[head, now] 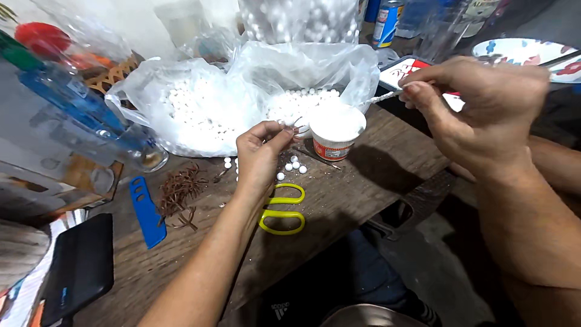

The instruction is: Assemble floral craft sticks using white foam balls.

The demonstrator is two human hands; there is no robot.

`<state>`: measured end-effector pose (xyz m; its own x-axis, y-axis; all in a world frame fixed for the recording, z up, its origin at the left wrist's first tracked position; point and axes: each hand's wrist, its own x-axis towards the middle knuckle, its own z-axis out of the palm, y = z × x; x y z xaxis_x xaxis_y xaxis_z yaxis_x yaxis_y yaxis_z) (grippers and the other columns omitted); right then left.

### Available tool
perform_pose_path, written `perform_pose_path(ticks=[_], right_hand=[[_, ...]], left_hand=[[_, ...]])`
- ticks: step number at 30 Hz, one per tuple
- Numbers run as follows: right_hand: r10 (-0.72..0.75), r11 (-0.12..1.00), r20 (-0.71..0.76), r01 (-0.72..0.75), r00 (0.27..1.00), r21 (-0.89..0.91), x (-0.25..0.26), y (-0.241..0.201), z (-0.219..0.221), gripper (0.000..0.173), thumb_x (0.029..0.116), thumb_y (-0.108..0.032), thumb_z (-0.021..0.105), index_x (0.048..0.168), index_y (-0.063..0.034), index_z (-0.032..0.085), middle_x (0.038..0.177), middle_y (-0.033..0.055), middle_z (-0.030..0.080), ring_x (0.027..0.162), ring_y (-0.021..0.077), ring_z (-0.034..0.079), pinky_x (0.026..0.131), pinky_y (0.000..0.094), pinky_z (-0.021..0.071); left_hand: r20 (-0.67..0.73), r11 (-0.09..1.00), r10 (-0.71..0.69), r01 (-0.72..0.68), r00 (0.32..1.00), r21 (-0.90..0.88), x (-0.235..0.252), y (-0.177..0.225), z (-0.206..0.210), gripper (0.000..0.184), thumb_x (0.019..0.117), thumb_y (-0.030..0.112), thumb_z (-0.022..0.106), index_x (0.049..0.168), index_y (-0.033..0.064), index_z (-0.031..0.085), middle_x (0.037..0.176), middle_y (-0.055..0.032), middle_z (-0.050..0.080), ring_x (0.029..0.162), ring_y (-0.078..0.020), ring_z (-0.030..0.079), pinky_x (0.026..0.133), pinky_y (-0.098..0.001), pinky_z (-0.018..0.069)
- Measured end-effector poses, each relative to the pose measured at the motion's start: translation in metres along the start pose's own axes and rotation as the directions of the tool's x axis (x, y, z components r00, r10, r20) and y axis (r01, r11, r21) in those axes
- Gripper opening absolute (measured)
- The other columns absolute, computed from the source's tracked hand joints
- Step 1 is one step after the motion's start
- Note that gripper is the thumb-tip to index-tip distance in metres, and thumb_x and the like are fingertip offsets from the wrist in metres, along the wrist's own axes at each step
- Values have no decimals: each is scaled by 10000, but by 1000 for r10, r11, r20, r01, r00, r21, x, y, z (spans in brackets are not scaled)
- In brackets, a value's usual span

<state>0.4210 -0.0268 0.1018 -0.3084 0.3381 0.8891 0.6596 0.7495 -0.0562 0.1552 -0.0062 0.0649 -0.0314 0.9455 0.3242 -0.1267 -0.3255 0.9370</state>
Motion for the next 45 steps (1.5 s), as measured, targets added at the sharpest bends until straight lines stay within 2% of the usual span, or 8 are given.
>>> perform_pose_path(ticks=[3, 6, 10, 14, 32, 37, 41, 45], right_hand=[[67, 996, -48, -63, 997, 65, -7, -7, -10, 198, 1030, -94, 587, 1050, 66, 702, 909, 105, 702, 794, 53, 658, 744, 221, 549], [260, 930, -130, -212, 957, 302, -17, -8, -8, 159, 1041, -95, 561, 1091, -2, 680, 930, -21, 715, 791, 34, 700, 751, 204, 606], [520, 690, -119, -334, 846, 642, -19, -10, 5, 204, 1056, -72, 486, 1014, -109, 683, 839, -64, 730, 678, 61, 701, 647, 215, 614], [627, 565, -60, -400, 777, 722, -20, -15, 14, 284, 1074, -72, 434, 977, -122, 696, 826, -64, 739, 671, 51, 700, 646, 209, 610], [659, 533, -48, -422, 750, 733, -21, -12, 16, 287, 1072, -71, 440, 961, -120, 699, 807, -58, 738, 653, 56, 698, 633, 207, 609], [656, 533, -47, -419, 753, 736, -21, -14, 17, 291, 1074, -70, 432, 962, -119, 696, 819, -57, 738, 662, 56, 701, 644, 210, 613], [663, 519, -41, -421, 747, 744, -20, -14, 17, 301, 1079, -69, 416, 969, -114, 693, 811, -54, 739, 652, 54, 700, 638, 205, 611], [668, 510, -29, -429, 743, 746, -19, -15, 15, 309, 1086, -75, 403, 974, -107, 689, 815, -53, 734, 649, 53, 695, 638, 203, 610]], left_hand=[[-8, 1000, 1, -1, 1000, -19, -5, -3, 1, 183, 923, -109, 611, 871, 56, 671, 799, 14, 709, 739, -75, 702, 743, -238, 610], [46, 1000, 2, -2, 999, 13, -14, -6, -2, 164, 941, -70, 625, 891, 74, 684, 845, 21, 706, 766, -78, 700, 764, -249, 608], [75, 1000, 23, -22, 997, -12, -14, -9, -2, 185, 930, -85, 621, 880, 81, 685, 845, 23, 709, 757, -78, 699, 749, -247, 610], [151, 996, 77, -83, 985, 34, -17, -9, -6, 151, 936, -62, 632, 908, 76, 687, 865, 8, 692, 766, -80, 686, 734, -244, 600], [100, 997, 71, -72, 992, 1, -16, -6, -2, 164, 918, -83, 642, 897, 72, 692, 867, 20, 711, 796, -82, 704, 788, -255, 608], [163, 994, 80, -90, 983, 54, -20, -4, -6, 131, 943, -53, 640, 922, 67, 686, 857, 1, 690, 768, -76, 681, 723, -221, 586], [126, 995, 84, -89, 989, 36, -18, -7, -3, 160, 917, -78, 648, 895, 76, 689, 839, 24, 706, 773, -74, 698, 760, -239, 601], [159, 992, 98, -109, 982, 62, -19, -7, -5, 131, 936, -58, 640, 918, 65, 682, 865, -1, 694, 769, -77, 689, 734, -231, 593]])
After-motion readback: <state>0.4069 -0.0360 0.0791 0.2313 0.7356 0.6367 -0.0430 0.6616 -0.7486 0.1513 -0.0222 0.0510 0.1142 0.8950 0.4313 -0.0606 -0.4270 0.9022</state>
